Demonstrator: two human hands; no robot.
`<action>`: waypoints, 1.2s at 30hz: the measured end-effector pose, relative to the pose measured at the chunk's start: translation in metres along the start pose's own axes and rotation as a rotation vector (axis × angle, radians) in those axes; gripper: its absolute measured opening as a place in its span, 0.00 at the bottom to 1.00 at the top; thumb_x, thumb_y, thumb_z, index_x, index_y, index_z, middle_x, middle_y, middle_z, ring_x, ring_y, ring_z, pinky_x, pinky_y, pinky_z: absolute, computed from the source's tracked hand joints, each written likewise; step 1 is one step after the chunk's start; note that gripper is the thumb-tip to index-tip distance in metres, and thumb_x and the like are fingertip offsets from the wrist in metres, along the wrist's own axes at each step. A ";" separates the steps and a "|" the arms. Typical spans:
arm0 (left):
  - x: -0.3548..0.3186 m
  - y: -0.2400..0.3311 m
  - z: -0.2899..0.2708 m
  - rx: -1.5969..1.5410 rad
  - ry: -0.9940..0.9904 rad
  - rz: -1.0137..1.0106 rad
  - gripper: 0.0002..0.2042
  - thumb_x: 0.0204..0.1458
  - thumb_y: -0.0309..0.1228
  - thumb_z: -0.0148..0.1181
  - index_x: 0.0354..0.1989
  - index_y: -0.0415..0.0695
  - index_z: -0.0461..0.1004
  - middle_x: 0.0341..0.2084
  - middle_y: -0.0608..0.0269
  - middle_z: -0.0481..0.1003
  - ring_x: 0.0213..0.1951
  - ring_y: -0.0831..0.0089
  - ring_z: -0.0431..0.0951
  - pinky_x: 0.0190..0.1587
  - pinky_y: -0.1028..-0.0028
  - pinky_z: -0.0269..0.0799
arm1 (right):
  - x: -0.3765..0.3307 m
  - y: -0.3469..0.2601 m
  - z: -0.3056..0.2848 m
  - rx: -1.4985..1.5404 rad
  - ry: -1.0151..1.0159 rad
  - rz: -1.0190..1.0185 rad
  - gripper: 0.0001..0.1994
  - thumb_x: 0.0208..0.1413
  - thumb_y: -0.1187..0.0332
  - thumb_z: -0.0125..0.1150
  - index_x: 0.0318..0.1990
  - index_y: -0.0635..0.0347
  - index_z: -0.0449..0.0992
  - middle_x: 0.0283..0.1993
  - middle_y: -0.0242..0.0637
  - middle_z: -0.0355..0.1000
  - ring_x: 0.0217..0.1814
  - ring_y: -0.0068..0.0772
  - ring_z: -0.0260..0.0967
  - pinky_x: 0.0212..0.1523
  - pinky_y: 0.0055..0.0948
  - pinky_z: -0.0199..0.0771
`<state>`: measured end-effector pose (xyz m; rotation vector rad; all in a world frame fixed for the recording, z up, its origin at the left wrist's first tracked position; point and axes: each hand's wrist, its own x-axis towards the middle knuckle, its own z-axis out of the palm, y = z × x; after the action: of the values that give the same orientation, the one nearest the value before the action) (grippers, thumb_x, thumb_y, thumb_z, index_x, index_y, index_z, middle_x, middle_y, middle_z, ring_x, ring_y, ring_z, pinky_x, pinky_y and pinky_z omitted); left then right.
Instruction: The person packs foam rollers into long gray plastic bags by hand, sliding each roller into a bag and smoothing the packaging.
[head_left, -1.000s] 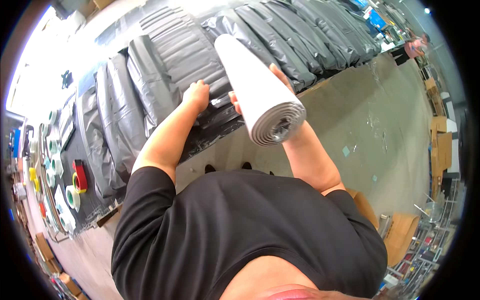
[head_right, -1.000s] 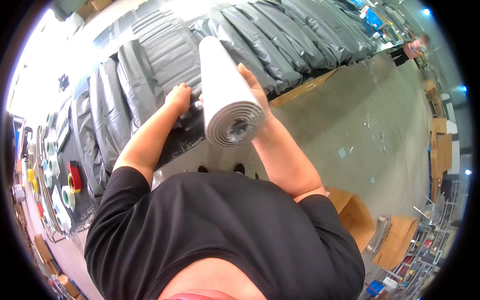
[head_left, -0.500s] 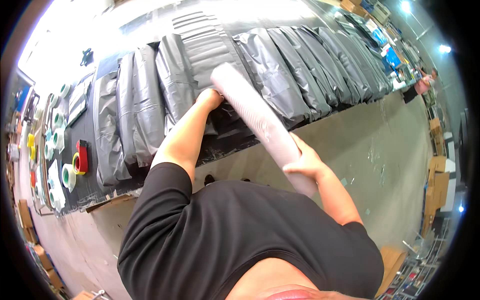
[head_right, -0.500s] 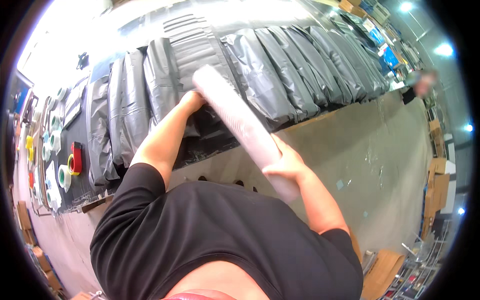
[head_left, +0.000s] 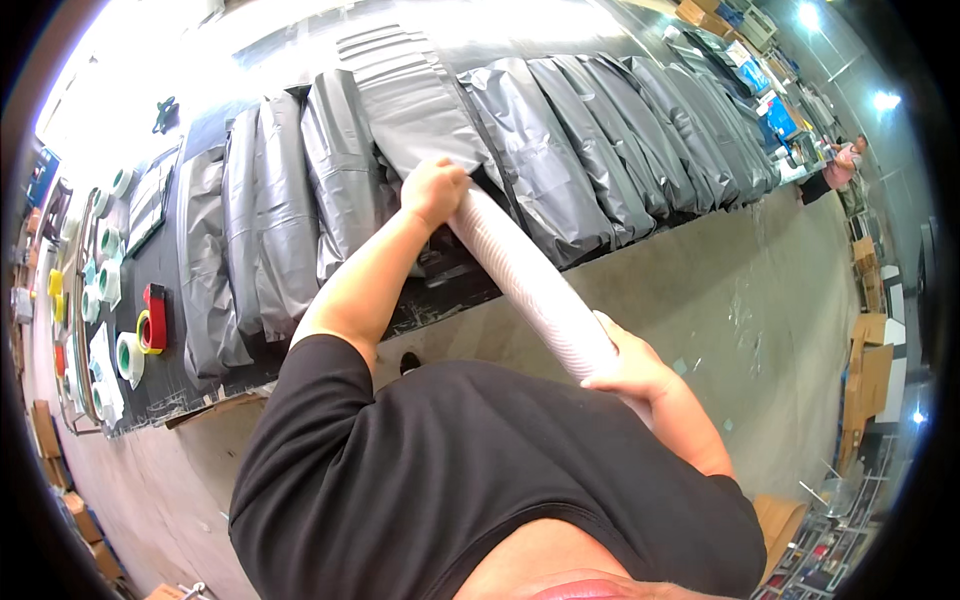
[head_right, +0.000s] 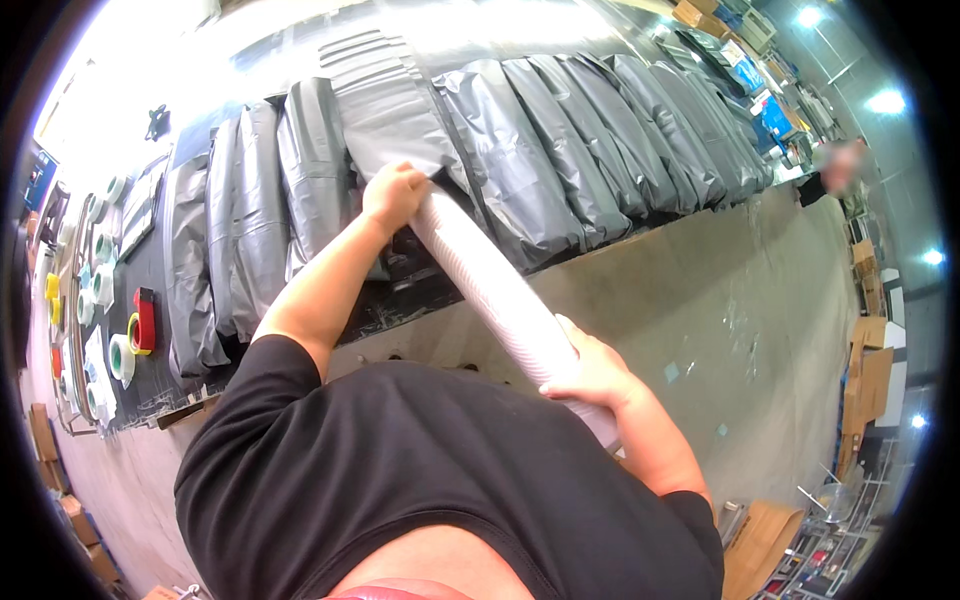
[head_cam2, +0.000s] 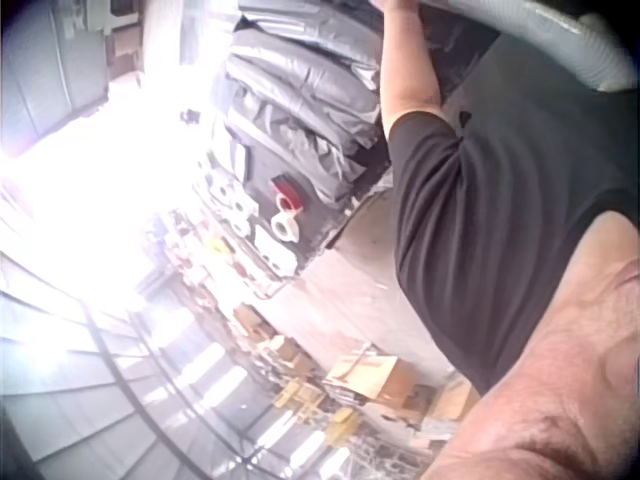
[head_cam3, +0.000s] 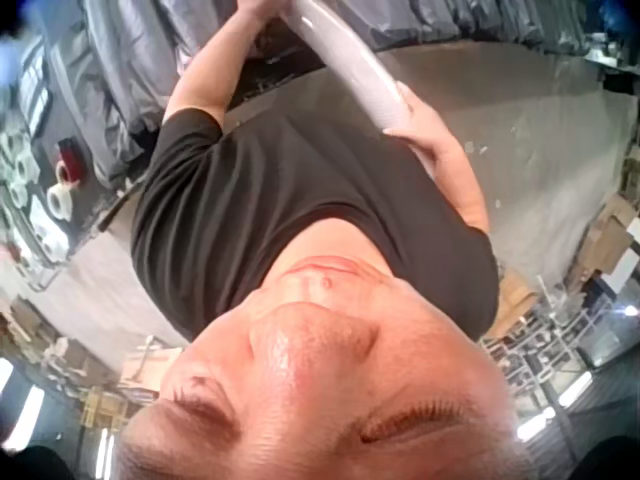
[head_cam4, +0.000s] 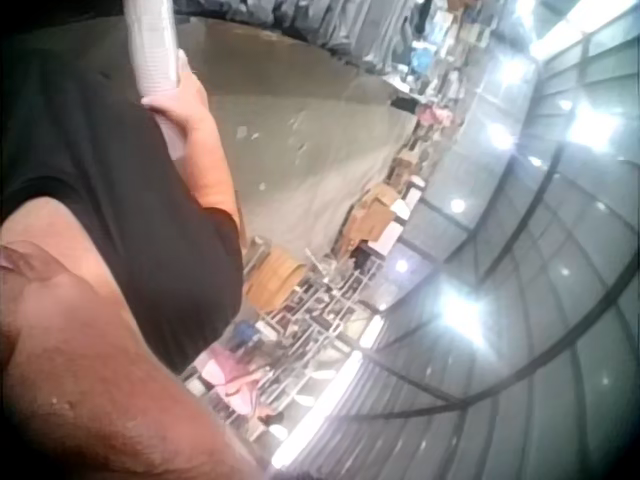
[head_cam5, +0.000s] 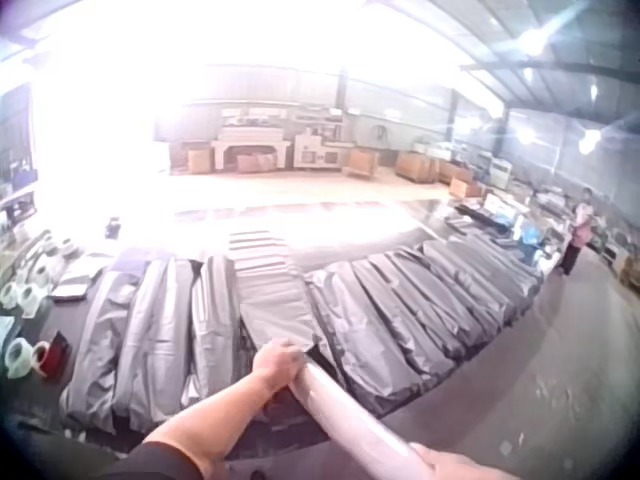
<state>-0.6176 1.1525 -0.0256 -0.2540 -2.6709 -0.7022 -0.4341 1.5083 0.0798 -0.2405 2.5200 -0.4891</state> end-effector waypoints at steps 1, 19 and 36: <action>-0.003 0.014 -0.007 0.065 0.027 0.180 0.05 0.47 0.33 0.61 0.31 0.51 0.81 0.34 0.62 0.77 0.44 0.63 0.76 0.46 0.65 0.71 | 0.004 0.011 0.004 0.409 -0.105 -0.043 0.51 0.33 0.59 0.72 0.70 0.55 0.55 0.60 0.45 0.66 0.60 0.41 0.66 0.60 0.34 0.66; -0.133 0.069 0.061 -0.613 -0.563 -0.277 0.28 0.45 0.27 0.64 0.58 0.37 0.68 0.44 0.48 0.78 0.47 0.60 0.78 0.52 0.64 0.71 | 0.104 -0.047 0.005 0.513 0.034 -0.043 0.52 0.36 0.56 0.75 0.70 0.63 0.53 0.68 0.54 0.59 0.67 0.42 0.62 0.65 0.33 0.62; -0.143 0.070 0.014 -0.626 -0.458 -0.380 0.19 0.45 0.29 0.67 0.44 0.32 0.74 0.36 0.42 0.79 0.42 0.49 0.80 0.46 0.58 0.73 | 0.176 -0.044 0.146 1.104 0.358 -0.234 0.11 0.51 0.77 0.58 0.43 0.68 0.72 0.40 0.39 0.75 0.38 0.33 0.72 0.41 0.32 0.74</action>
<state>-0.4726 1.2082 -0.0627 -0.0617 -2.8610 -1.7920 -0.4956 1.3778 -0.1029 -0.0076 2.1343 -2.0281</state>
